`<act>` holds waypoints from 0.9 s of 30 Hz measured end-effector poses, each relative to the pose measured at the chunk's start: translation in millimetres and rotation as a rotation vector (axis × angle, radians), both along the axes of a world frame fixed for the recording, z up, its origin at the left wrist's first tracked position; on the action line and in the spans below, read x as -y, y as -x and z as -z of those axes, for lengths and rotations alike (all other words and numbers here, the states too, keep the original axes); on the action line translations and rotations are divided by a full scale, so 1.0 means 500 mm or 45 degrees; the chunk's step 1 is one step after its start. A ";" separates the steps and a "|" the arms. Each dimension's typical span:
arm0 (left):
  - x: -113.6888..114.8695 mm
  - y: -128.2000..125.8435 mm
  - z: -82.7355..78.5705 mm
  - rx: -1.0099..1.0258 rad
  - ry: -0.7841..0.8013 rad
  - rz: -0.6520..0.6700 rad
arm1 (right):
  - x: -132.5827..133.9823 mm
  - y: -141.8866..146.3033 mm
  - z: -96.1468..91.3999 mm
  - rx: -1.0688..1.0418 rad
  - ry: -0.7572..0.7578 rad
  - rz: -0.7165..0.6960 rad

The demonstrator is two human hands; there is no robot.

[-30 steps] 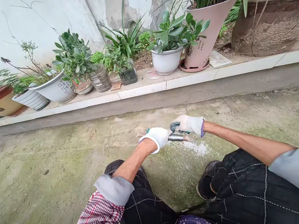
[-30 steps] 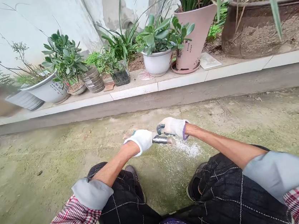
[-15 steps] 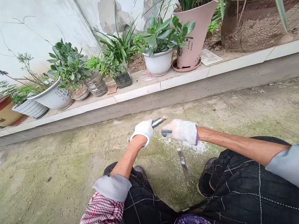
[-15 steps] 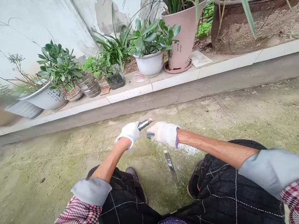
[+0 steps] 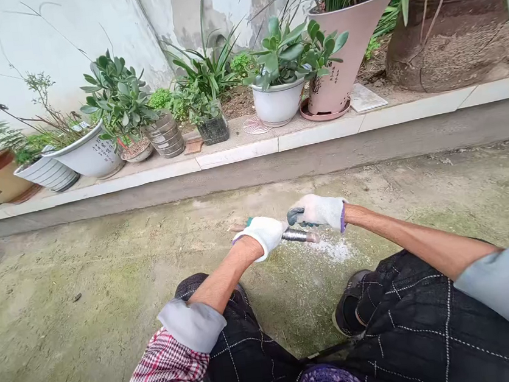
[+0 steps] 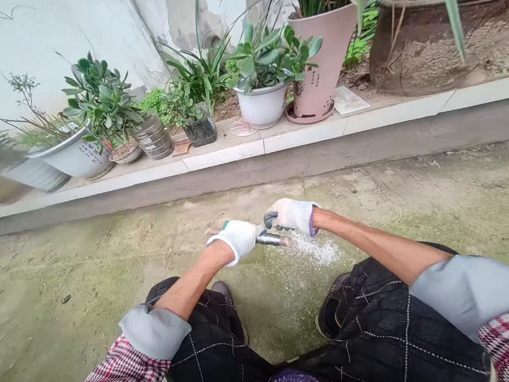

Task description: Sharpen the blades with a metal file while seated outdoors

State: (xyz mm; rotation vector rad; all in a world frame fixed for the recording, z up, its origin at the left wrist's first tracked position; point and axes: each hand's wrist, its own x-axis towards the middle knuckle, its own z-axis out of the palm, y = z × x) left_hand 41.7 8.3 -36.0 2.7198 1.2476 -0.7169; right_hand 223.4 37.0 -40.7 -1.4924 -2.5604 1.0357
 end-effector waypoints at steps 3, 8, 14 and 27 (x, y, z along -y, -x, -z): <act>0.005 0.012 -0.037 0.122 -0.057 -0.058 | -0.011 -0.002 0.003 -0.178 -0.016 0.036; 0.001 0.027 -0.072 0.352 -0.081 -0.317 | 0.005 0.018 -0.011 -0.392 0.143 0.220; -0.040 0.045 -0.059 0.747 -0.070 -0.508 | 0.043 0.047 -0.046 -0.366 0.201 0.307; -0.065 -0.019 -0.006 -0.212 0.016 -0.017 | -0.009 0.032 -0.081 0.335 -0.158 -0.139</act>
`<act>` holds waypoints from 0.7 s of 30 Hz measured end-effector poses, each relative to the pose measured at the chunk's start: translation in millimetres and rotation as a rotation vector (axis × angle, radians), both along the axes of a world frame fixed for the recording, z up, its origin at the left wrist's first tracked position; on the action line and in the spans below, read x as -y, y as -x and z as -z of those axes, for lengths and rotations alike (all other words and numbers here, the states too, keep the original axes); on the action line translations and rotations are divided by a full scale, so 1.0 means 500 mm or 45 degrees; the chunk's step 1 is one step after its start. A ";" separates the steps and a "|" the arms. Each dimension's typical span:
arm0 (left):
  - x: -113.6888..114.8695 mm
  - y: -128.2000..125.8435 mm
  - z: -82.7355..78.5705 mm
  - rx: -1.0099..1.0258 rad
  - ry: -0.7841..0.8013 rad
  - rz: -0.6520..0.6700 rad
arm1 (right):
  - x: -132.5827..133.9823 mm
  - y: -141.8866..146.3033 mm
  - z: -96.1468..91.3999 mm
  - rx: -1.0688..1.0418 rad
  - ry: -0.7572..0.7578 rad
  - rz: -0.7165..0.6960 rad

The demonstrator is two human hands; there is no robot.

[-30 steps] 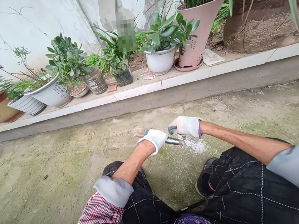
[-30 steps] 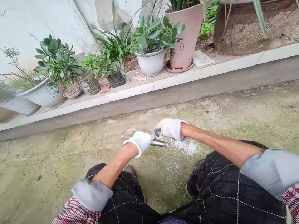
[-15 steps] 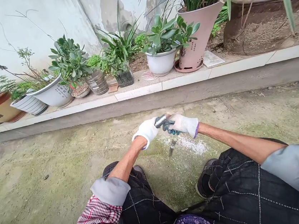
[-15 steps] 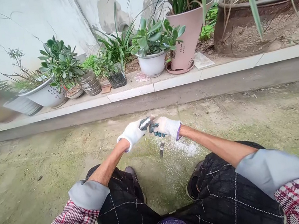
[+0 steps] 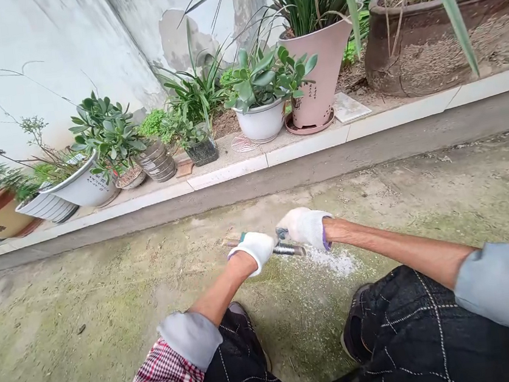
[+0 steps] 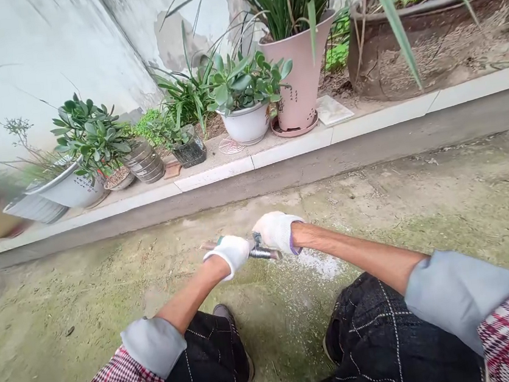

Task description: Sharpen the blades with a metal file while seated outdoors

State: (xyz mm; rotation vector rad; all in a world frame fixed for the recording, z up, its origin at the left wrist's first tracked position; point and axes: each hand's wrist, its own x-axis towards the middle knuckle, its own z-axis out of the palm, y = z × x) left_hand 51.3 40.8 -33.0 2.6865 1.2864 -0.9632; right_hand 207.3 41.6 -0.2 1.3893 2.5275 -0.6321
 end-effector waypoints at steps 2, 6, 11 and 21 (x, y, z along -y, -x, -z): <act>0.011 -0.007 0.016 -0.028 0.118 0.100 | 0.008 -0.021 0.025 -0.070 0.070 0.013; 0.020 -0.008 0.030 0.013 0.180 0.104 | 0.030 -0.053 0.076 -0.229 0.139 0.096; 0.015 -0.030 0.007 0.115 0.097 0.029 | 0.021 -0.085 0.118 -0.505 0.271 0.182; -0.009 -0.102 -0.045 0.417 -0.014 -0.058 | -0.006 -0.174 0.102 -1.096 0.615 0.670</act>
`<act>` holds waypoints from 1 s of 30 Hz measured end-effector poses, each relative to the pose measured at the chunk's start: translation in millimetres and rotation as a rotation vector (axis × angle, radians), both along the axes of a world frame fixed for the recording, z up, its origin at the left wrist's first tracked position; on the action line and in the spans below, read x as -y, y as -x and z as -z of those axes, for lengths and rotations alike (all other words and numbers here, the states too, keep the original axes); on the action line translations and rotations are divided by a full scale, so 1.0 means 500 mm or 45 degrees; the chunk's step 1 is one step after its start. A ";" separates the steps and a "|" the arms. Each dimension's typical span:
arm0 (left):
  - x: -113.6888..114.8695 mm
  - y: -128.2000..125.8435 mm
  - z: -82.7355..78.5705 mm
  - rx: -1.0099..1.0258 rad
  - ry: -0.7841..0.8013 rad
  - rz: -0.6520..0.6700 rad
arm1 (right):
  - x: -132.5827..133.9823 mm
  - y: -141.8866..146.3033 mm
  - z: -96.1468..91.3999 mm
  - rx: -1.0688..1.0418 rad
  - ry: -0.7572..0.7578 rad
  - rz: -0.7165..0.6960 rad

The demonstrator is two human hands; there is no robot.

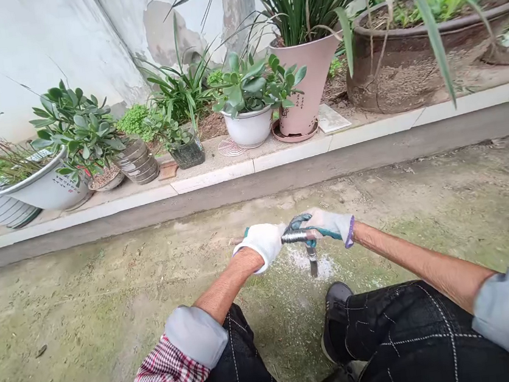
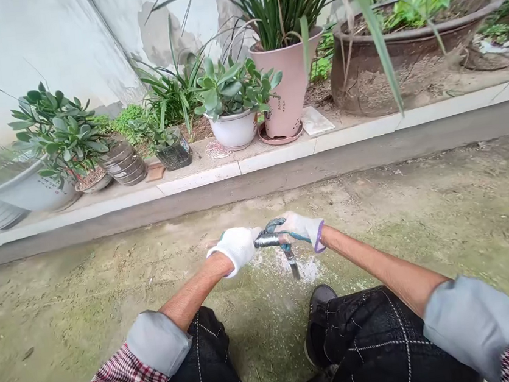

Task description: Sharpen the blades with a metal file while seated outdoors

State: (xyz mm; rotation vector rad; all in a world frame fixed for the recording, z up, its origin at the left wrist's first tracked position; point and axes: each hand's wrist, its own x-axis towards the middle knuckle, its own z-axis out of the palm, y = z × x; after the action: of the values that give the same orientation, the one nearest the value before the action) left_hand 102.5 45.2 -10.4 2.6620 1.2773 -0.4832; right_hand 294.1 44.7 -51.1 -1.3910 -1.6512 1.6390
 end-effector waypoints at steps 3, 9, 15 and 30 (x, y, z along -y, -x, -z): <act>0.010 0.004 -0.002 0.041 -0.019 -0.001 | 0.014 -0.007 -0.004 -0.005 0.101 0.000; -0.002 0.054 -0.018 0.650 0.203 -0.412 | 0.040 0.049 -0.050 0.061 0.041 0.094; -0.038 0.074 -0.019 0.788 0.250 -0.740 | 0.049 0.127 -0.134 0.462 -0.204 0.069; -0.130 0.171 -0.014 0.896 -0.173 -1.140 | 0.106 0.092 -0.172 -0.531 0.155 0.109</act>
State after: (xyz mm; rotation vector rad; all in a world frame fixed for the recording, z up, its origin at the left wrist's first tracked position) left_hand 17.3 110.0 -3.4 1.7283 1.9921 0.6074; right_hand 247.8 -8.3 34.7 -1.0614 -1.2557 1.8516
